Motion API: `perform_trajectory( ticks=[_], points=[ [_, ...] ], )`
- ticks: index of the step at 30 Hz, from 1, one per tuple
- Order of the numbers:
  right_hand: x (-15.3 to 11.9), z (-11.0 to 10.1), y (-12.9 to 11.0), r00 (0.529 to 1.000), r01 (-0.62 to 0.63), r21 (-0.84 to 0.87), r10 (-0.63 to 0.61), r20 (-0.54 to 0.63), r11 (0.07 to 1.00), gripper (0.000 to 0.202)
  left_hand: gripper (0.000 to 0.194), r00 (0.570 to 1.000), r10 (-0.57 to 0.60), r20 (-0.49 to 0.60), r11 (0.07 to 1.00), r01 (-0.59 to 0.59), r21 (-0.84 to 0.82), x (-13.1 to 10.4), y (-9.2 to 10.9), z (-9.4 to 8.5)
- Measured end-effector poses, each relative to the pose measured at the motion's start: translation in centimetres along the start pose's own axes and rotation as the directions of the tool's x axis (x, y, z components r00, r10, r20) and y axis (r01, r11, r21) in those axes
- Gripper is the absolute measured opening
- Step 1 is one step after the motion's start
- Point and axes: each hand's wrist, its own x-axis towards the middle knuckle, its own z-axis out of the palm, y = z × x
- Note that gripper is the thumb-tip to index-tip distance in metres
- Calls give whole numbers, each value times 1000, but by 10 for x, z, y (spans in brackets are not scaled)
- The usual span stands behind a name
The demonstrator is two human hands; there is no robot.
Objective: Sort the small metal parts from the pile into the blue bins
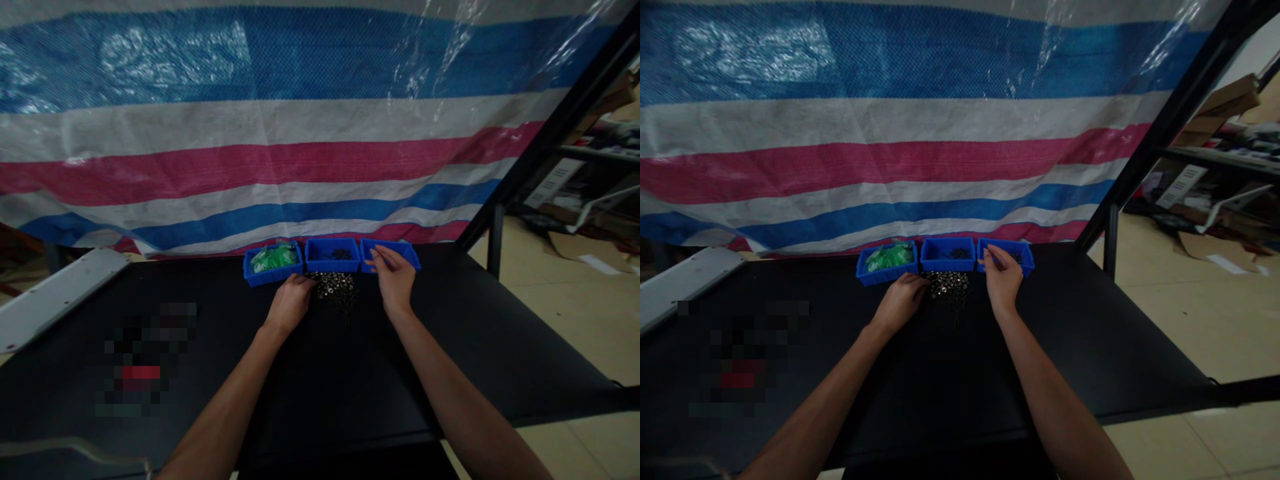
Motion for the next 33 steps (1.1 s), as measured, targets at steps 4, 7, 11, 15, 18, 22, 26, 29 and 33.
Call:
perform_trajectory(
  ticks=[4,7,11,15,18,22,26,29,33],
  points=[
    [-9,4,-7,982,26,-78,-11,191,997,33,24,1000,12,-12,1000,-12,-23,0,1,1],
    [-14,6,-8,955,66,-120,-28,297,991,30,23,999,30,-27,999,-31,-35,0,2,1],
    [-18,9,-6,917,22,-89,16,398,996,32,20,996,-2,-91,994,-8,-110,1,5,-1],
    [-22,10,-6,854,16,-85,31,520,996,35,15,977,-75,-198,932,-2,-362,3,9,-3],
    [-26,9,-9,772,105,-109,-11,635,988,33,15,967,-158,-200,845,28,-534,4,12,-3],
    [-32,9,-11,647,219,-118,-54,760,969,34,29,959,-232,-162,738,65,-671,5,16,-4],
    [-36,9,-11,616,188,-105,-34,787,976,33,33,957,-258,-130,697,92,-711,5,19,-7],
    [-37,10,-11,586,121,-81,-5,810,989,30,34,958,-268,-105,676,109,-729,5,19,-8],
    [-36,10,-9,563,92,-92,24,826,992,28,31,960,-266,-91,655,111,-747,5,19,-7]
  ],
)
